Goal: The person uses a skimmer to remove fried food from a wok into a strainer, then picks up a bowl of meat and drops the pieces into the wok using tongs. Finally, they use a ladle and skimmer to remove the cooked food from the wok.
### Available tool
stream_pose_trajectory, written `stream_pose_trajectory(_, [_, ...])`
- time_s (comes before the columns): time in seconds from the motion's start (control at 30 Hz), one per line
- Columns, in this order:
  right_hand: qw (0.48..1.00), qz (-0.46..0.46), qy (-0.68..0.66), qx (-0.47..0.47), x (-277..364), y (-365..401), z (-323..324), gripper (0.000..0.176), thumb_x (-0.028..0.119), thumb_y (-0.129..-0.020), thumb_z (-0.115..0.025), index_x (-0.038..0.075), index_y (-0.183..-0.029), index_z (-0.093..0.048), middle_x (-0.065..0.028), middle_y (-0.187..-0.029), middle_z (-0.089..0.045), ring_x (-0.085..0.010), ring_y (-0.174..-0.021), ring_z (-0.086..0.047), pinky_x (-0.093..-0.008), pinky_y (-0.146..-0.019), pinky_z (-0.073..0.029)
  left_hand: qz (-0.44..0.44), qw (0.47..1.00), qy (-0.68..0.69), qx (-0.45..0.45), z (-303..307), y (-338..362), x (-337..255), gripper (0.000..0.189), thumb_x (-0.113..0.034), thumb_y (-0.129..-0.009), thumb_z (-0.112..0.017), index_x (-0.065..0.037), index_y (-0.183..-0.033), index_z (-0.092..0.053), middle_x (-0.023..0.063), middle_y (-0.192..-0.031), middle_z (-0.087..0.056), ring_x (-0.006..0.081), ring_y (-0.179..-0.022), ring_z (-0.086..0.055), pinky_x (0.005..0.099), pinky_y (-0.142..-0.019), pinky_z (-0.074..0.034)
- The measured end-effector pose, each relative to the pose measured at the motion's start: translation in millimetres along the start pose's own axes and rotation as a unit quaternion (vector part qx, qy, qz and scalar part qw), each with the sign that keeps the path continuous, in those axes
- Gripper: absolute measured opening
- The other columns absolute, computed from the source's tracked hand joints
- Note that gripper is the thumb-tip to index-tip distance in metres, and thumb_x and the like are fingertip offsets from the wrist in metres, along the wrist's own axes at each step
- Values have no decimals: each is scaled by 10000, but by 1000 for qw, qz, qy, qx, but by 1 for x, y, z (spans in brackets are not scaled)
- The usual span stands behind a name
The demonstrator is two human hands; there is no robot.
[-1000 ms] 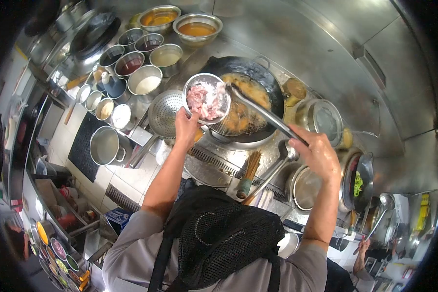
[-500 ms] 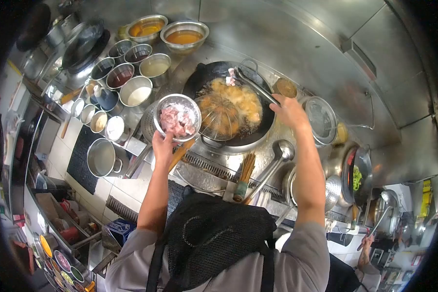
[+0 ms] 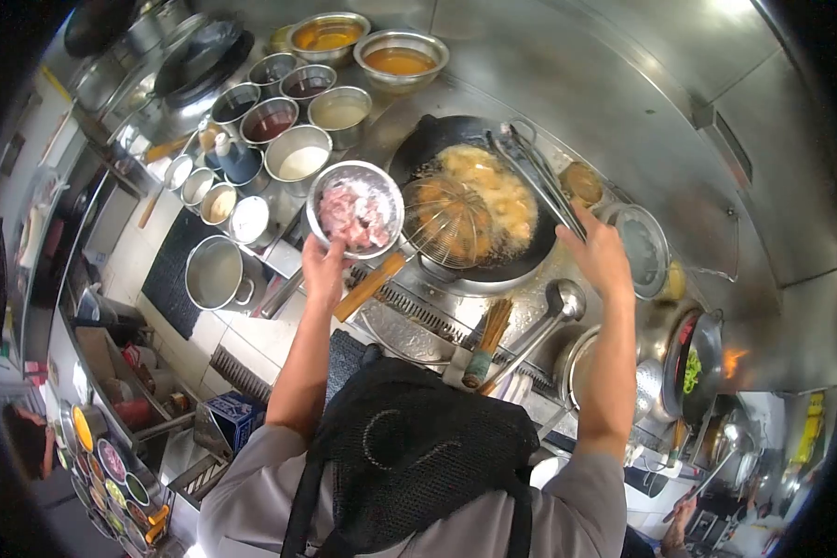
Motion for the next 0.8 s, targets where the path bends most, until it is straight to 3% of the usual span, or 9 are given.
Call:
stream_pose_trajectory(0.03, [997, 36, -64, 6, 15, 11, 7, 544, 315, -878, -727, 88, -1354, -595, -235, -1183, -676, -373, -1090, -665, -426, -952, -508, -2, 1000, -3, 8, -3, -5, 8, 246, -67, -927, -605, 8, -1160, -582, 76, -1033, -659, 166, -850, -665, 290, -643, -604])
stream_pose_trajectory(0.07, [997, 37, -66, 7, 23, 22, 13, 544, 315, -878, -727, 88, -1354, -595, -235, -1183, -676, -373, -1090, -665, -426, -952, -508, -37, 999, 2, 1, -6, -8, 6, 188, -89, -901, -636, 45, -861, -511, 105, -1005, -443, 174, -759, -527, 296, -550, -602])
stream_pose_trajectory(0.17, [973, 151, -124, 127, 73, 54, 4, 548, 326, -874, -742, 49, -1326, -605, -209, -1192, -681, -344, -1042, -689, -400, -944, -514, -39, 999, -24, 4, -15, -5, -1, 209, -98, -893, -644, 43, -838, -500, 127, -1007, -451, 202, -796, -516, 322, -578, -585])
stream_pose_trajectory(0.27, [966, 155, -78, 191, 99, 64, -30, 499, 281, -890, -722, 48, -1317, -610, -202, -1196, -679, -350, -1017, -691, -412, -921, -528, -95, 984, -149, 33, -24, -6, 3, 148, -75, -934, -600, 47, -1013, -573, 73, -1049, -430, 163, -825, -577, 308, -641, -610])
stream_pose_trajectory(0.37, [953, 260, -70, 138, 110, 67, -61, 430, 236, -913, -687, 61, -1300, -626, -197, -1192, -679, -365, -992, -690, -423, -891, -540, -118, 976, -173, 54, -33, 1, -1, 148, -79, -919, -616, 32, -1013, -590, 68, -1014, -498, 151, -805, -588, 297, -616, -594])
stream_pose_trajectory(0.47, [964, 196, -64, 170, 96, 72, -42, 395, 221, -934, -655, 58, -1293, -632, -193, -1205, -673, -377, -1001, -684, -421, -893, -543, 7, 997, -41, 67, -34, 1, 6, 172, -74, -906, -618, 66, -882, -521, 133, -1058, -449, 211, -805, -567, 338, -630, -621])
stream_pose_trajectory(0.5, [966, 208, -89, 126, 86, 75, -34, 400, 239, -931, -661, 66, -1291, -638, -189, -1189, -680, -371, -1012, -684, -418, -898, -542, 21, 998, -6, 64, -32, -1, 11, 148, -44, -910, -599, 88, -934, -535, 113, -1092, -437, 184, -794, -597, 325, -642, -650])
stream_pose_trajectory(0.53, [967, 202, -86, 125, 76, 80, -27, 400, 239, -931, -661, 66, -1291, -638, -189, -1189, -680, -371, -1012, -684, -418, -898, -542, 33, 998, -11, 57, -29, 0, 13, 213, -69, -928, -598, -10, -1133, -604, 69, -982, -649, 146, -809, -653, 291, -647, -596])
stream_pose_trajectory(0.8, [998, 11, -2, 55, -14, 110, 2, 389, 223, -883, -707, 111, -1255, -675, -211, -1103, -700, -396, -989, -678, -442, -909, -526, 67, 994, 47, 71, -33, 0, 13, 246, -109, -944, -607, -21, -1172, -580, 82, -1073, -647, 174, -898, -648, 328, -688, -583])
Point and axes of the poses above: each hand's wrist, its own y-axis away from the middle knuckle, its own z-axis out of the back of the hand, x = y × z, the point moved 9 cm from there along -y, towards the middle knuckle
